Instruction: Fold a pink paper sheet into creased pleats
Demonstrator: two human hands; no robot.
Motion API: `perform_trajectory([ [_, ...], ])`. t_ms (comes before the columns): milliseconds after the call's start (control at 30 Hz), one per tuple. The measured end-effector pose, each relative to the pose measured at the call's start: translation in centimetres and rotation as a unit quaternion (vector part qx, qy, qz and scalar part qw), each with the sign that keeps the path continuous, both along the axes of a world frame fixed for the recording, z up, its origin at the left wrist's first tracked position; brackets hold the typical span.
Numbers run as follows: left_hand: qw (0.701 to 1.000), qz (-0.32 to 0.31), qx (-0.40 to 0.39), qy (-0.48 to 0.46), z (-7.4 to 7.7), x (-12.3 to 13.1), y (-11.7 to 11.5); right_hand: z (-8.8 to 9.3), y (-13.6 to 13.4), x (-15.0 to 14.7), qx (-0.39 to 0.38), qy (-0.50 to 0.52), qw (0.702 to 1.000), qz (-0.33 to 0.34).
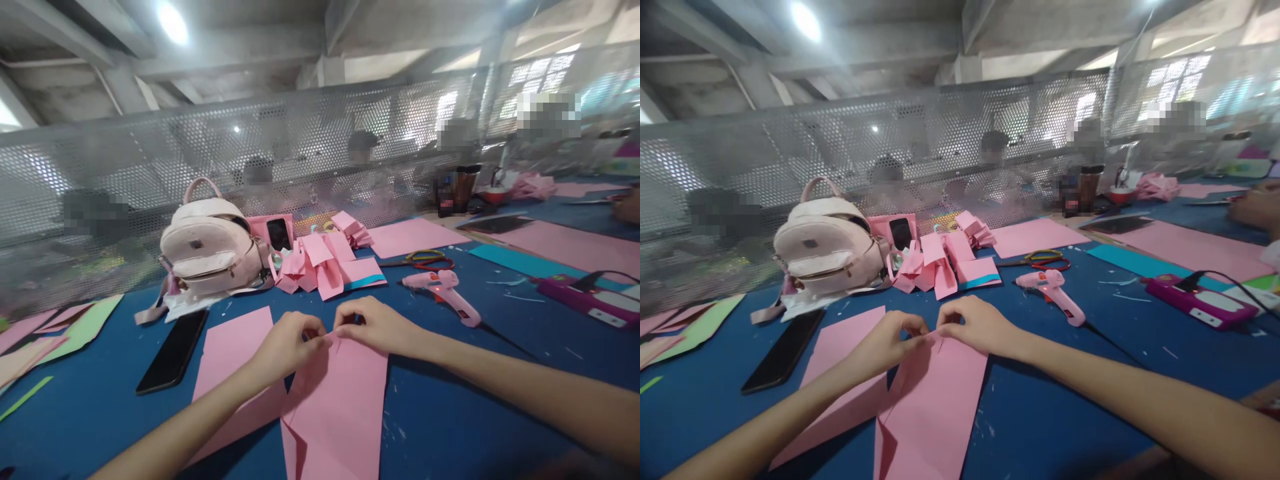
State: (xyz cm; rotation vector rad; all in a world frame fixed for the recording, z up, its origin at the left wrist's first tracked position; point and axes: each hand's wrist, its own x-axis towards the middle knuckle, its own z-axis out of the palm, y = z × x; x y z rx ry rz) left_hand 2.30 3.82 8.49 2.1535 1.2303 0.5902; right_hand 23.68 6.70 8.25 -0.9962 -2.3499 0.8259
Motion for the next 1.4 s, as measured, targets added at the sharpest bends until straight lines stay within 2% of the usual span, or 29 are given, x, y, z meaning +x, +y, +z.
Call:
perform_trajectory([
  [133,0.999,0.025,0.014,-0.023,0.7,-0.5,-1.0,1.0,-0.1,-0.6,0.002,0.027,0.999,0.027],
  [300,0.997,0.047,-0.009,-0.066,1.2,-1.3,-2.2,2.1,0.1,-0.7,0.004,0.032,0.998,0.053],
  [567,0.988,0.068,-0.074,-0.119,0.2,-2.6,-1.6,3.0,1.2,-1.8,0.036,0.015,0.997,0.073],
  [800,0.977,0.086,-0.097,-0.168,-0.5,-3.6,-1.8,3.1,2.6,-2.9,0.060,0.029,0.996,0.066],
  [933,0.960,0.049,-0.174,-0.212,-0.6,-2.9,-1.9,3.3,4.0,-3.7,0.070,0.050,0.989,0.119],
  [1033,0.936,0.003,-0.249,-0.248,-0.6,-2.1,-1.8,4.0,4.5,-4.6,0.072,0.066,0.977,0.190],
  [1100,0.918,-0.007,-0.284,-0.275,-0.9,-1.8,-1.5,4.7,4.3,-4.8,0.086,0.085,0.972,0.203],
  [1167,0.903,0.013,-0.300,-0.306,-1.5,-2.0,-1.2,5.5,3.9,-4.5,0.120,0.110,0.969,0.185],
  [1267,0.881,0.081,-0.290,-0.365,-2.5,-3.1,-1.1,5.7,3.2,-2.9,0.204,0.136,0.961,0.127],
  [1333,0.864,0.131,-0.266,-0.408,-2.8,-4.0,-1.4,4.6,2.8,-1.4,0.236,0.157,0.958,0.052],
  [1400,0.845,0.168,-0.238,-0.448,-2.7,-4.8,-1.8,2.5,2.5,-0.2,0.196,0.210,0.956,-0.059],
])
